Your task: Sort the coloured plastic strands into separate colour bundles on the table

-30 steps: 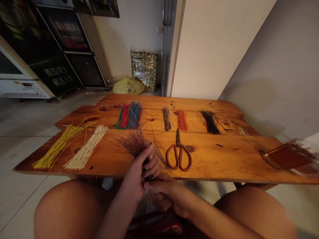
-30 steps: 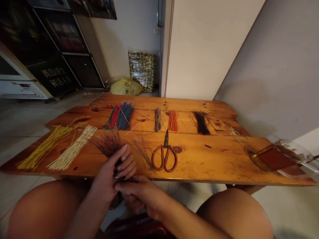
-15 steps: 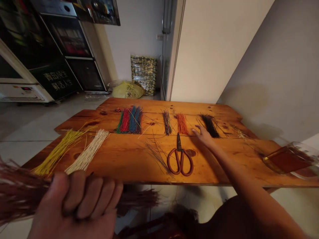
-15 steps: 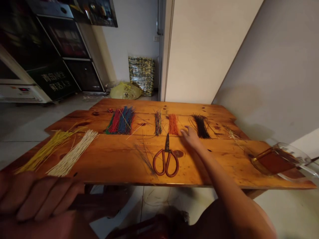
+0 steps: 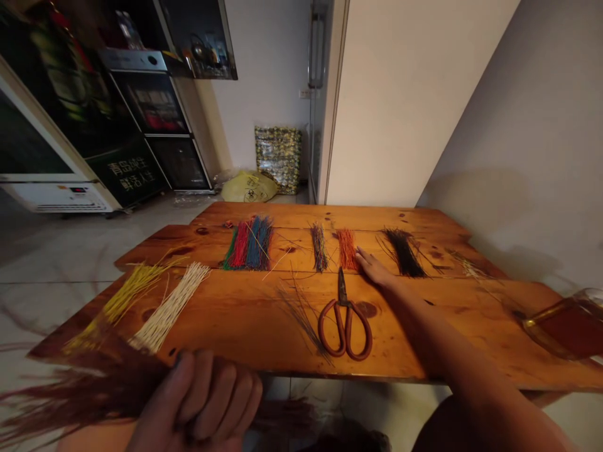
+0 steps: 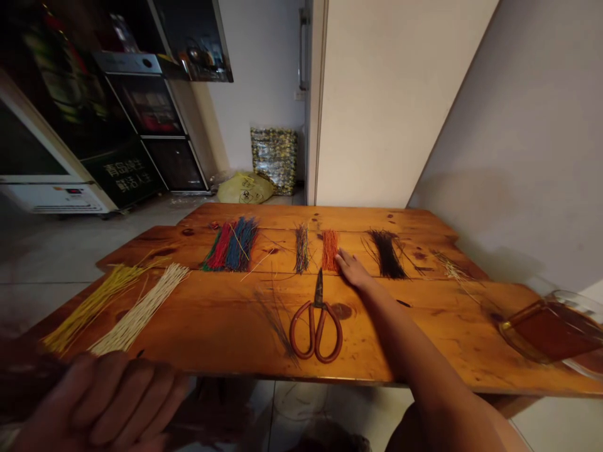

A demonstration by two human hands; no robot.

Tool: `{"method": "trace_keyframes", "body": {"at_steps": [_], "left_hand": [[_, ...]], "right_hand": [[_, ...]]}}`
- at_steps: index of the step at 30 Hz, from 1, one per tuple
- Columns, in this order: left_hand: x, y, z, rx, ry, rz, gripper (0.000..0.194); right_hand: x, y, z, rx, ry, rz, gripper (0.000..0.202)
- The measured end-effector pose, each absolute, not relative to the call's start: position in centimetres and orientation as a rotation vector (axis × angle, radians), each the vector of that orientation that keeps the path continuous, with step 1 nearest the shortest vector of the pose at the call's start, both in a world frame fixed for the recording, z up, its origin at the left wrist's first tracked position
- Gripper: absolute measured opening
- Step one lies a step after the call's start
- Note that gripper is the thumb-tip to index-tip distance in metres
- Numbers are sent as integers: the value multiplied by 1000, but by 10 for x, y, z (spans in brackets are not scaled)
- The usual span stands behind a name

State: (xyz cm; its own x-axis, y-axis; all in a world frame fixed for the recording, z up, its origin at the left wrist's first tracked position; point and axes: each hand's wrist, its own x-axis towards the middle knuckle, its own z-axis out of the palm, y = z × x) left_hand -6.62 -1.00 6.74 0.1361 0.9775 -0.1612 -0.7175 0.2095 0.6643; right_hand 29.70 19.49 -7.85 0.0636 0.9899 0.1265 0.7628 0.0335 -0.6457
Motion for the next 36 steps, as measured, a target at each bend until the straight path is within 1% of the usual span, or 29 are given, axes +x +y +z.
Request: {"method": "trace_keyframes", "body": {"at_steps": [2, 4, 7, 9, 11, 12, 14, 15, 16, 18, 19, 21, 22, 26, 29, 32, 36], "left_hand": [[-49, -1, 70, 392, 579, 1320, 50], [-37, 11, 65, 346, 536, 1214, 50], [-28, 30, 46, 332, 550, 1049, 45], [-25, 38, 33, 367, 547, 946, 44], [-21, 40, 25, 412, 525, 851, 45], [-19, 40, 22, 430, 512, 814, 45], [-14, 38, 18, 450, 483, 742, 45], [-11, 36, 17, 459, 466, 698, 44], [-9, 34, 16, 469, 447, 640, 42], [-6, 30, 15, 497, 409, 495, 39], [-5, 28, 14, 514, 395, 429, 38], [-3, 25, 13, 547, 383, 334, 39], [-2, 24, 13, 563, 388, 311, 41], [1, 22, 15, 616, 420, 283, 40], [1, 22, 17, 623, 397, 265, 37], [-1, 24, 18, 658, 356, 178, 39], [-5, 27, 14, 755, 322, 133, 36]], "right_hand": [[291, 196, -76, -1758, -1736, 535, 68], [286, 196, -69, -1745, -1700, 535, 68], [276, 191, -49, -1736, -1604, 469, 67], [261, 181, -28, -1720, -1554, 403, 63], [236, 162, -3, -1656, -1583, 441, 53], [221, 148, 9, -1585, -1657, 548, 48], [188, 116, 30, -1240, -1793, 1191, 45], [172, 99, 38, -1089, -1792, 1454, 40], [158, 84, 44, -1009, -1768, 1618, 31], [137, 59, 50, -896, -1604, 1845, 15], [129, 51, 50, -845, -1509, 1927, 10], [120, 42, 47, -794, -1330, 2010, 6], [118, 41, 45, -796, -1261, 2013, 10], [114, 43, 39, -800, -1038, 1965, 35], [111, 42, 39, -757, -867, 2028, 45], [110, 39, 45, -700, -732, 2017, 45], [123, 43, 58, -614, -612, 1884, 46]]}}
